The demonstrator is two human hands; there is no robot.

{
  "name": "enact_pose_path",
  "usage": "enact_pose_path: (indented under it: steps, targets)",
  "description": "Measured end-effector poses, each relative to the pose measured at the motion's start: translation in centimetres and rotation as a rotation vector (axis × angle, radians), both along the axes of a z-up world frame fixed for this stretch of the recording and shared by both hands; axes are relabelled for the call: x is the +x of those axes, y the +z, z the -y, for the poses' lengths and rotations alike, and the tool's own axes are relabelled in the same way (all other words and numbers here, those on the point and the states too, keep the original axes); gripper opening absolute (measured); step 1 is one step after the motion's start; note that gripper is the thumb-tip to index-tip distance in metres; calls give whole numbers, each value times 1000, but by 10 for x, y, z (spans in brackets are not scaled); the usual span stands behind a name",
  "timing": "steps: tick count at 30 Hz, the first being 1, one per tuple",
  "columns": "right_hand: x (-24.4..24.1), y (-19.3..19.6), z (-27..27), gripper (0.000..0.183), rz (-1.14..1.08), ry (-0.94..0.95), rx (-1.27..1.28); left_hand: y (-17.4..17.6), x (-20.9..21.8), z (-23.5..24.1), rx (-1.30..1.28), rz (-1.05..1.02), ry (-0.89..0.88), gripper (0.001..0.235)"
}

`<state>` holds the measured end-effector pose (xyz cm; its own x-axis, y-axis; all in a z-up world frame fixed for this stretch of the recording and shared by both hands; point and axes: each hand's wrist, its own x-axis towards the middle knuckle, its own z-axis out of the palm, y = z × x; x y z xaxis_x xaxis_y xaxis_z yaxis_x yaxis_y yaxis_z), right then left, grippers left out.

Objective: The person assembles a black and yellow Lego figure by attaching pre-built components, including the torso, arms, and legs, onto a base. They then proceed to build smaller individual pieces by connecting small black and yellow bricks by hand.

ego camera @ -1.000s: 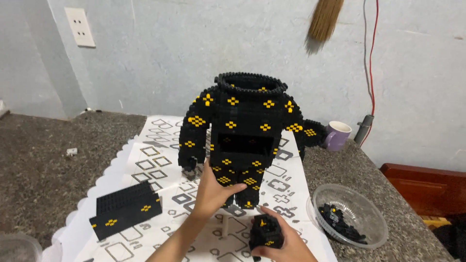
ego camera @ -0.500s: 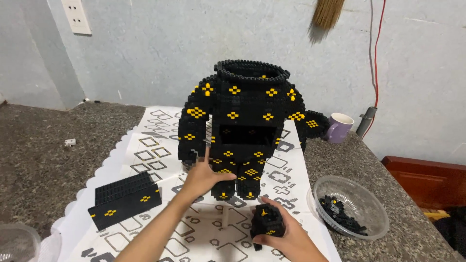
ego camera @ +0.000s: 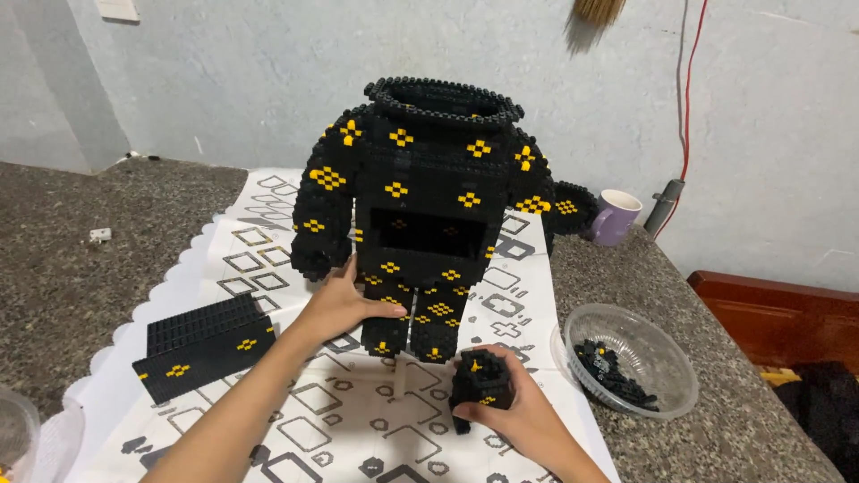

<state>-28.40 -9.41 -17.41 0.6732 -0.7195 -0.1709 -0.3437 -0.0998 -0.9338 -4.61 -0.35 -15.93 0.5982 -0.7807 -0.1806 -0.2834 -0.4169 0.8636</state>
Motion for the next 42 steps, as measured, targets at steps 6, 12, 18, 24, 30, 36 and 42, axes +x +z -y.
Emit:
enact_pose_path:
  steps: [6,12,18,24,30,36,42]
  targets:
    - [1,2,-1,59,-47,-31,-22,7,4,-8,-288,-175,-50,103]
    - [4,-3,2,58,-111,-62,-35,18,-4,-25,-8,-73,6,120]
    - [8,1,-4,58,-200,-130,-36,-33,1,-5,-218,-64,72,114]
    - [7,-35,19,73,-63,-170,-97,-99,-36,5,-701,571,413,79]
    - [1,-47,28,43,75,-206,-173,-54,-80,-22,-1027,546,114,39]
    - [7,-33,4,75,317,-326,256,-71,-96,-18,-783,519,-346,83]
    - [11,-2,-18,94,326,-279,508,-68,-99,-21,-643,532,-457,78]
